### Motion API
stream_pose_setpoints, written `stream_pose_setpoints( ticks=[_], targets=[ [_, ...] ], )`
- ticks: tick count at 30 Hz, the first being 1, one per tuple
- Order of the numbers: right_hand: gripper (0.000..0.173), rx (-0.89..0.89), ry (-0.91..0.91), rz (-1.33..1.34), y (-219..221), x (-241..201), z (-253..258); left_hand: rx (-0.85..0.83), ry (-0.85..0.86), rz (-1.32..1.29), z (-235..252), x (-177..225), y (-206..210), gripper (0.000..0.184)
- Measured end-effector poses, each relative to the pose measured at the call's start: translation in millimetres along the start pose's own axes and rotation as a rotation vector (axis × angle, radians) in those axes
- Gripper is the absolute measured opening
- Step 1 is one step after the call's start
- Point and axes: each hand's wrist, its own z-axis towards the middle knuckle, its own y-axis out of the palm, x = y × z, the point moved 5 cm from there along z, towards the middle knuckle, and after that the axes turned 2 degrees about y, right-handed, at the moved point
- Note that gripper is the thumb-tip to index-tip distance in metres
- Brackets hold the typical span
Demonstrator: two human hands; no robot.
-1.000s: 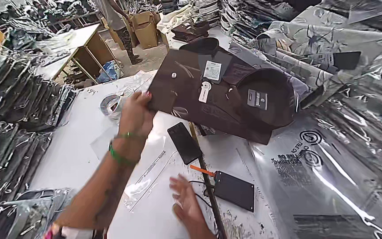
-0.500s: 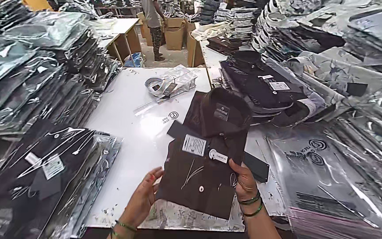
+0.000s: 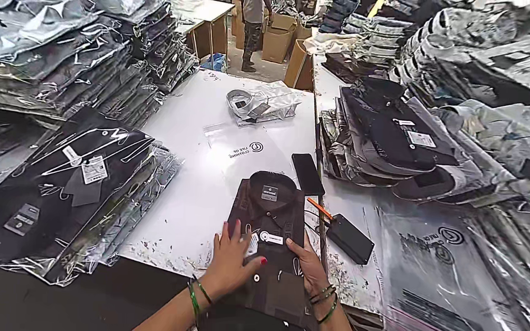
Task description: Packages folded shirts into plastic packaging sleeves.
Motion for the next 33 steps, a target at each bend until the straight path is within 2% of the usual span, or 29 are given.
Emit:
stream_pose_setpoints(
  ticks=[1, 2, 3, 5, 6, 7, 8, 9, 11, 12, 14, 18, 22, 25, 27, 30, 33],
  targets=[
    [0.079, 0.022, -0.042, -0.018, -9, -3, 2, -0.101, 0.042, 0.008, -6, 12, 4, 0.086],
    [0.081, 0.043, -0.080, -0.016, -17, -5, 4, -0.101, 0.129, -0.023, -12, 21, 1, 0.079],
    [0.082, 0.055, -0.115, 0.006, -24, -6, 6, 0.013, 0.248, -0.099, -14, 28, -10, 0.068],
    [0.082, 0.021, -0.171, 0.076, -33, -9, 8, 0.349, 0.490, -0.218, -4, 33, -51, 0.052],
    [0.081, -0.003, -0.185, 0.110, -36, -10, 8, 0.486, 0.557, -0.251, 12, 30, -73, 0.044],
    [0.080, -0.026, -0.193, 0.135, -39, -11, 8, 0.544, 0.556, -0.251, 35, 22, -89, 0.039],
    [0.078, -0.044, -0.195, 0.152, -39, -11, 7, 0.503, 0.498, -0.218, 62, 13, -96, 0.039],
    [0.077, -0.061, -0.195, 0.171, -39, -9, 6, 0.385, 0.425, -0.165, 89, 3, -93, 0.040],
    [0.073, -0.076, -0.201, 0.193, -39, -4, 5, 0.136, 0.343, 0.073, 129, -18, -70, 0.048],
    [0.071, -0.070, -0.207, 0.194, -39, -2, 5, 0.079, 0.326, 0.200, 138, -28, -60, 0.051],
    [0.072, -0.046, -0.213, 0.175, -41, -3, 2, 0.132, 0.295, 0.281, 138, -47, -62, 0.049],
    [0.070, -0.049, -0.216, 0.200, -36, 1, 3, 0.215, 0.207, 0.222, 119, -61, -101, 0.031],
    [0.058, -0.073, -0.197, 0.242, -25, 4, 9, 0.081, 0.110, 0.208, 140, -55, -111, 0.028],
    [0.060, -0.095, -0.184, 0.245, -19, 6, 7, -0.046, 0.066, 0.228, 159, -54, -120, 0.030],
    [0.061, -0.111, -0.206, 0.238, -18, 4, 4, -0.053, 0.105, 0.134, 164, -54, -132, 0.032],
    [0.058, -0.105, -0.255, 0.234, -17, 2, -2, 0.076, 0.053, 0.004, 166, -45, -157, 0.033],
    [0.066, -0.104, -0.288, 0.226, -16, -6, -8, 0.281, -0.057, 0.106, 168, -25, -174, 0.037]
  ],
)
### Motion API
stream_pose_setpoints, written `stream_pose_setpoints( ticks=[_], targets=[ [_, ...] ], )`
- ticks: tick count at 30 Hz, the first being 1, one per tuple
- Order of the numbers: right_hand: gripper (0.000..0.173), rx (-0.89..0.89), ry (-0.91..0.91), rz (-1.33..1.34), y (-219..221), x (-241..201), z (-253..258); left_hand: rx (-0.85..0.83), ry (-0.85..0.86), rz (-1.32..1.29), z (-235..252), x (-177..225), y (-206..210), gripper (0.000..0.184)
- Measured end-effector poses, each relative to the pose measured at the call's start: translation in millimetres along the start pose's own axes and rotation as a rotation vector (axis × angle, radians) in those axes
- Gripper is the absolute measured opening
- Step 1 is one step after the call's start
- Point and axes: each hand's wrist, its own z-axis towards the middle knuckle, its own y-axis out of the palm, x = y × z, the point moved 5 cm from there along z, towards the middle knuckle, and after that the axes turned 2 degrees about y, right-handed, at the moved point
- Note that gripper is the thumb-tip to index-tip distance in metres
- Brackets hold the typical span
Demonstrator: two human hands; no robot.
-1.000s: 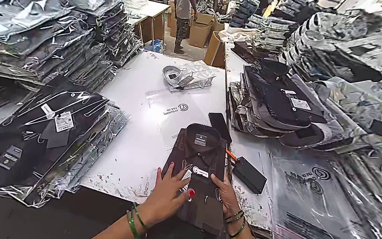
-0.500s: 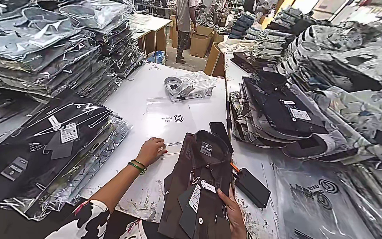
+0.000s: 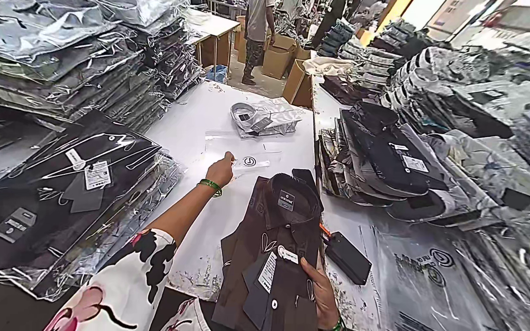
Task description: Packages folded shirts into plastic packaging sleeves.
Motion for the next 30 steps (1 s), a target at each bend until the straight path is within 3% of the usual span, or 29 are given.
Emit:
stream_pose_setpoints(
  ticks=[2, 5, 6, 8, 10, 11, 13, 16, 20, 22, 27, 30],
  targets=[
    [0.071, -0.017, -0.019, -0.001, 2, -6, -1, 0.107, -0.005, -0.001, 4, 6, -4, 0.046],
    [0.073, -0.021, -0.021, -0.006, 5, -11, -1, 0.138, -0.017, -0.024, 6, 12, -2, 0.100],
    [0.073, -0.035, -0.021, -0.003, 8, -13, 0, 0.132, -0.021, 0.007, 6, 15, 0, 0.108],
    [0.076, -0.074, -0.019, -0.007, 20, -17, 2, 0.103, -0.015, 0.076, 3, 22, 6, 0.096],
    [0.078, -0.102, 0.009, -0.062, 39, -20, 6, 0.099, 0.013, 0.104, 3, 25, 17, 0.062],
    [0.080, -0.119, 0.034, -0.074, 48, -19, 8, 0.138, 0.032, 0.099, 8, 20, 29, 0.053],
    [0.076, -0.137, 0.083, -0.038, 62, -12, 15, 0.240, 0.102, -0.084, 24, -1, 60, 0.046],
    [0.072, -0.048, 0.159, -0.009, 62, 2, 17, 0.255, 0.087, -0.293, 17, -12, 70, 0.045],
    [0.068, 0.173, 0.190, -0.039, 37, 8, 7, 0.037, 0.125, -0.219, -12, -2, 51, 0.064],
    [0.068, 0.263, 0.187, -0.037, 24, 10, 3, 0.006, 0.158, -0.214, -18, -1, 53, 0.063],
    [0.072, 0.195, 0.137, -0.026, 27, 11, -1, 0.003, 0.243, -0.152, -32, 19, 58, 0.043],
    [0.073, 0.166, 0.162, -0.086, 35, 12, -2, 0.045, 0.250, -0.095, -52, 41, 51, 0.044]
  ],
)
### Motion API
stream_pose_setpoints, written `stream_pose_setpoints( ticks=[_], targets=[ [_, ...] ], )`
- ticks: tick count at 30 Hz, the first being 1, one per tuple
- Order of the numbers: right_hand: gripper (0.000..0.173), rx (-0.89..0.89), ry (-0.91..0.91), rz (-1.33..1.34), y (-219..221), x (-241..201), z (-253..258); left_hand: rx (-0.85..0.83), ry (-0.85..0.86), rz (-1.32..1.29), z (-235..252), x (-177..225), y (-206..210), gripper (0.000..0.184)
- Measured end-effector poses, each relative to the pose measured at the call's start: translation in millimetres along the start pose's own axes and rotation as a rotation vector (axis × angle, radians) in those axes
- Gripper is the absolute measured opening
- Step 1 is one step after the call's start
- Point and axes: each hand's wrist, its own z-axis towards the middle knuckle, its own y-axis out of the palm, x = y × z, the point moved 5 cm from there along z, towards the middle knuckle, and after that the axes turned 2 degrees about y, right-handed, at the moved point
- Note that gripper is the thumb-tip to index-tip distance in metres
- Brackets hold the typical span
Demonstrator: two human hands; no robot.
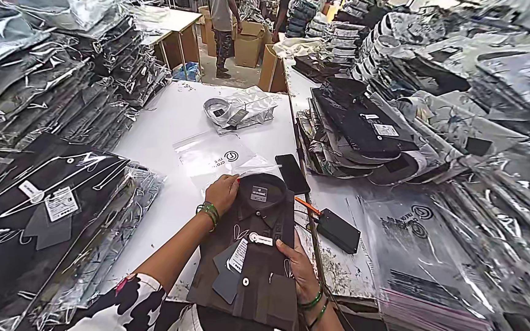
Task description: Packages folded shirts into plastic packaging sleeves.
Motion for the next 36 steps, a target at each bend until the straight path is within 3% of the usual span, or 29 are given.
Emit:
stream_pose_setpoints(
  ticks=[4, 7, 9, 13, 15, 21, 25, 27, 28, 31, 34, 36],
  targets=[
    [0.072, 0.051, 0.015, -0.010, -6, 9, 1, -0.022, 0.120, 0.058, -16, 13, 5, 0.044],
    [0.074, -0.035, -0.009, -0.016, -2, 4, -4, -0.124, 0.141, 0.142, -31, 5, 17, 0.051],
    [0.074, -0.074, -0.014, -0.031, 3, 3, -1, -0.107, 0.175, 0.131, -40, 2, 17, 0.051],
    [0.072, 0.022, -0.003, -0.040, -3, 14, 10, -0.195, 0.203, 0.242, -58, 1, 24, 0.048],
    [0.074, 0.009, -0.019, -0.076, -3, 14, 11, -0.130, 0.268, 0.253, -58, -1, 27, 0.049],
    [0.077, -0.126, -0.030, -0.132, 13, 15, 15, -0.235, 0.184, 0.283, -9, 31, 20, 0.083],
    [0.079, -0.197, -0.038, -0.184, 29, 18, 22, -0.056, 0.305, 0.206, 10, 33, 24, 0.064],
    [0.079, -0.248, -0.060, -0.232, 36, 16, 25, -0.055, 0.311, 0.115, 15, 34, 29, 0.067],
    [0.079, -0.267, -0.065, -0.256, 39, 14, 25, -0.069, 0.288, 0.111, 16, 37, 30, 0.068],
    [0.078, -0.321, -0.082, -0.356, 47, 7, 27, -0.032, 0.223, 0.182, 20, 50, 23, 0.040],
    [0.078, -0.358, -0.111, -0.497, 53, 3, 29, -0.073, 0.054, 0.265, 28, 62, 2, 0.038],
    [0.076, -0.372, -0.143, -0.624, 58, -1, 29, -0.073, 0.036, 0.266, 35, 66, -7, 0.037]
  ],
)
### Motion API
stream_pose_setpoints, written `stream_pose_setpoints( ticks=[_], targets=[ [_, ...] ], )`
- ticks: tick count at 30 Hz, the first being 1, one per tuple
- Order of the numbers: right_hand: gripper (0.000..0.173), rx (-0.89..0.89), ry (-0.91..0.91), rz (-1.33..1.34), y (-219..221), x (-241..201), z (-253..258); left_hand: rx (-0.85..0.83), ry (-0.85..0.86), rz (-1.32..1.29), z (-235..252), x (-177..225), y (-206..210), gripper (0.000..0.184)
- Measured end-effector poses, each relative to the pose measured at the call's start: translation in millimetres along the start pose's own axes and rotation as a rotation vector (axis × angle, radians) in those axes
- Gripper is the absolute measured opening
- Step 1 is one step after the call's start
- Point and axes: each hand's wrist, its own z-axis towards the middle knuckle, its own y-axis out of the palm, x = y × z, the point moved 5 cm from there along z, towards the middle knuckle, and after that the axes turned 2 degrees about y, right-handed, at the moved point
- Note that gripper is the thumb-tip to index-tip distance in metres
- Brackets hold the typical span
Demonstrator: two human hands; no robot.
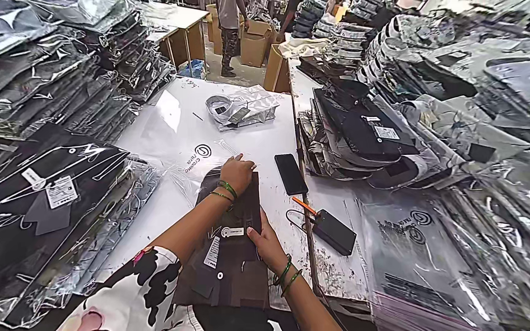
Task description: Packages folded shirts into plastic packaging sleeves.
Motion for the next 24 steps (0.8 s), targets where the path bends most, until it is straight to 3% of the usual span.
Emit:
stream_pose_setpoints(
  ticks=[4, 7, 10, 13, 14, 16, 20, 22, 24],
  targets=[
    [0.073, -0.068, -0.008, -0.245, 5, -23, 1, 0.004, 0.120, 0.009, 0, 7, -5, 0.039],
    [0.075, -0.046, -0.002, -0.163, 5, -20, 5, 0.005, 0.367, 0.059, -18, 22, 8, 0.036],
    [0.072, 0.060, -0.015, 0.077, 0, -4, 9, 0.188, 0.629, 0.074, -57, 30, 36, 0.024],
    [0.054, 0.178, 0.006, 0.154, -4, 6, 7, 0.396, 0.813, 0.143, -84, 9, 59, 0.024],
    [0.052, 0.204, 0.041, 0.158, -7, 9, 5, 0.418, 0.772, 0.142, -89, -3, 60, 0.029],
    [0.055, 0.241, 0.102, 0.149, -15, 18, 5, 0.420, 0.514, 0.089, -91, -43, 52, 0.043],
    [0.078, 0.352, 0.116, 0.035, -31, 35, 10, 0.143, -0.239, -0.145, -117, -136, 31, 0.081],
    [0.085, 0.383, 0.087, -0.145, -38, 29, 13, 0.000, -0.427, -0.181, -140, -148, 31, 0.067],
    [0.073, 0.400, 0.050, -0.303, -41, 21, 17, -0.141, -0.536, -0.192, -154, -143, 39, 0.050]
  ],
)
